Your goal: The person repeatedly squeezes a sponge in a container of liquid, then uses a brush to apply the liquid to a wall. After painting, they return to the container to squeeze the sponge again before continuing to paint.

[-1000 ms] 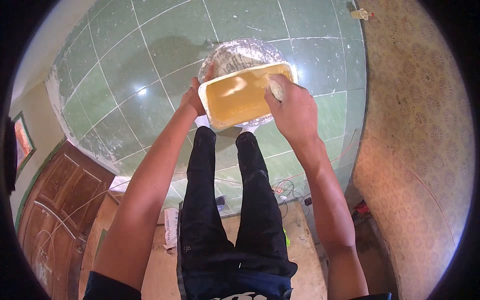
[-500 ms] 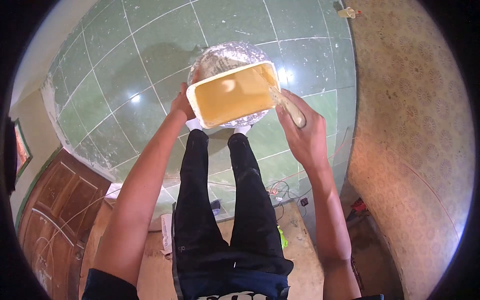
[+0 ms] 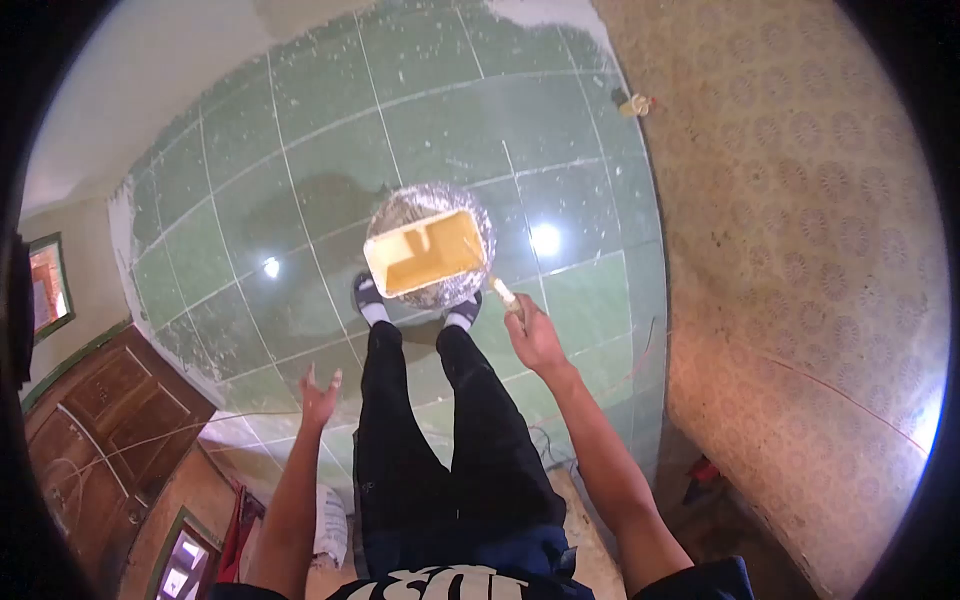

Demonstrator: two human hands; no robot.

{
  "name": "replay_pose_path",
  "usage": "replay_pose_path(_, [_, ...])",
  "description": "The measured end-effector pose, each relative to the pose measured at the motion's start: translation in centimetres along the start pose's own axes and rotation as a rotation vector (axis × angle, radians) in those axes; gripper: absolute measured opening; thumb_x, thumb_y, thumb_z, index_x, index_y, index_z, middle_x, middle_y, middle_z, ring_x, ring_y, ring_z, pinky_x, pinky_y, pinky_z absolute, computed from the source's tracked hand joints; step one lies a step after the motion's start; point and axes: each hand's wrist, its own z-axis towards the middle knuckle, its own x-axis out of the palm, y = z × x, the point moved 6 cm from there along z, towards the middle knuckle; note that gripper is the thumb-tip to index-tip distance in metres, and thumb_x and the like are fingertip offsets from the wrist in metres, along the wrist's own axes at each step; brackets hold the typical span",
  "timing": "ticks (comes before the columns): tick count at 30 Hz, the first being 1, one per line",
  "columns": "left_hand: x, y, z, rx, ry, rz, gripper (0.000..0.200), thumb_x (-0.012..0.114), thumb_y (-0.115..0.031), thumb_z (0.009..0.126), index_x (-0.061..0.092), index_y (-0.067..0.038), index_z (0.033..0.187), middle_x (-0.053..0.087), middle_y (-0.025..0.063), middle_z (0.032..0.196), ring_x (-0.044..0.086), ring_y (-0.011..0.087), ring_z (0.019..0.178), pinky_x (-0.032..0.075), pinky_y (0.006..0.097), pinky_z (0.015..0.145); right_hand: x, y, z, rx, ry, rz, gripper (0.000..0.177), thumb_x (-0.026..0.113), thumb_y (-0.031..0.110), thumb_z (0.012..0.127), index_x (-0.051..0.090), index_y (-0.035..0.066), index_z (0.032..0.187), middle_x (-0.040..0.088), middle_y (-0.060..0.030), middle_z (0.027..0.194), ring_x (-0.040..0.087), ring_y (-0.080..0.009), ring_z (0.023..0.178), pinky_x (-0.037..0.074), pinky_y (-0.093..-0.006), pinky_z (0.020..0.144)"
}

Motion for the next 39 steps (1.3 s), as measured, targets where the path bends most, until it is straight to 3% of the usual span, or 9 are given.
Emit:
replay_pose_path(5, [-2.2,3.8,-7.9,-0.017,-0.031,-0.211,0.078,0.079,-0.039,0.095,0.051,0.012,0.147,0.068,0.0296,0.124,0.067,0.0357,0.114,0.053,0.0438,0.100,-0.5,0.9,-0.1,0.015,0.017,-0.140,0.041,0.061,0.039,0.105,0.059,0.000,0.118,0.070,-0.0297,0.094,0.070,-0.0498,0.091,0.052,-0.0555,0.079])
replay_pose_path(7, [-3.0,2.6,-10.8,-0.130,0.033,-0.487,0.072,0.077,-0.037,0.098,0.052,0.010,0.148,0.070,0.0235,0.121,0.069,0.0282,0.108,0.055,0.0382,0.093,-0.2,0.1,-0.1,0.027,0.008,-0.192,0.046,0.061,0.043,0.105,0.058,0.001,0.122,0.072,-0.0301,0.100,0.070,-0.0505,0.098,0.053,-0.0576,0.083])
replay_pose_path(10, [-3.7,3.3,-11.8,-0.092,-0.002,-0.439,0.073,0.073,-0.044,0.100,0.049,-0.001,0.155,0.069,0.0180,0.125,0.067,0.0239,0.107,0.060,0.0407,0.080,-0.3,0.9,-0.4,0.101,0.020,-0.284,0.050,0.059,0.047,0.104,0.057,0.002,0.125,0.073,-0.0291,0.107,0.070,-0.0499,0.103,0.054,-0.0592,0.088])
replay_pose_path(13, [-5.6,2.7,-12.2,-0.099,0.029,-0.522,0.073,0.073,-0.043,0.100,0.047,-0.004,0.156,0.066,0.0189,0.131,0.067,0.0259,0.111,0.061,0.0448,0.081,-0.5,3.0,-0.5,0.105,0.009,-0.380,0.052,0.058,0.049,0.105,0.055,0.003,0.128,0.072,-0.0289,0.113,0.070,-0.0492,0.107,0.055,-0.0589,0.092])
replay_pose_path(15, [-8.4,0.6,-13.2,-0.081,-0.083,-0.573,0.066,0.075,-0.035,0.101,0.053,0.005,0.149,0.071,0.0165,0.114,0.066,0.0203,0.102,0.055,0.0348,0.082,0.0,3.8,-0.4,0.135,0.013,-0.389,0.053,0.057,0.049,0.105,0.055,0.002,0.130,0.072,-0.0289,0.114,0.070,-0.0488,0.108,0.055,-0.0588,0.093])
replay_pose_path(21, [-12.2,1.0,-12.5,-0.097,0.005,-0.657,0.066,0.071,-0.039,0.102,0.052,-0.003,0.153,0.067,0.0147,0.124,0.065,0.0217,0.103,0.056,0.0373,0.077,1.7,3.4,0.4,0.201,0.013,-0.427,0.056,0.053,0.050,0.106,0.052,0.002,0.136,0.072,-0.0287,0.118,0.069,-0.0476,0.113,0.054,-0.0584,0.097])
replay_pose_path(23, [-13.1,2.0,-11.9,-0.079,0.030,-0.618,0.071,0.070,-0.045,0.102,0.047,-0.007,0.157,0.063,0.0155,0.141,0.063,0.0295,0.123,0.058,0.0495,0.091,2.4,4.5,-0.3,0.217,-0.006,-0.384,0.057,0.052,0.050,0.107,0.051,0.003,0.138,0.072,-0.0285,0.119,0.069,-0.0474,0.114,0.054,-0.0585,0.098])
replay_pose_path(25, [-14.5,1.7,-12.1,-0.061,0.003,-0.616,0.070,0.070,-0.042,0.102,0.047,-0.006,0.157,0.064,0.0147,0.136,0.064,0.0266,0.115,0.058,0.0443,0.084,3.0,3.4,-0.9,0.306,0.051,-0.418,0.056,0.052,0.050,0.106,0.051,0.004,0.139,0.071,-0.0282,0.121,0.068,-0.0477,0.117,0.053,-0.0585,0.100])
replay_pose_path(39, [-17.2,-3.3,-12.9,-0.023,0.052,-0.675,0.072,0.071,-0.040,0.102,0.045,-0.005,0.159,0.062,0.0150,0.140,0.064,0.0275,0.121,0.057,0.0437,0.091,3.4,2.2,-1.9,0.280,-0.057,-0.272,0.051,0.054,0.047,0.106,0.055,0.000,0.127,0.071,-0.0290,0.118,0.069,-0.0478,0.111,0.054,-0.0577,0.097])
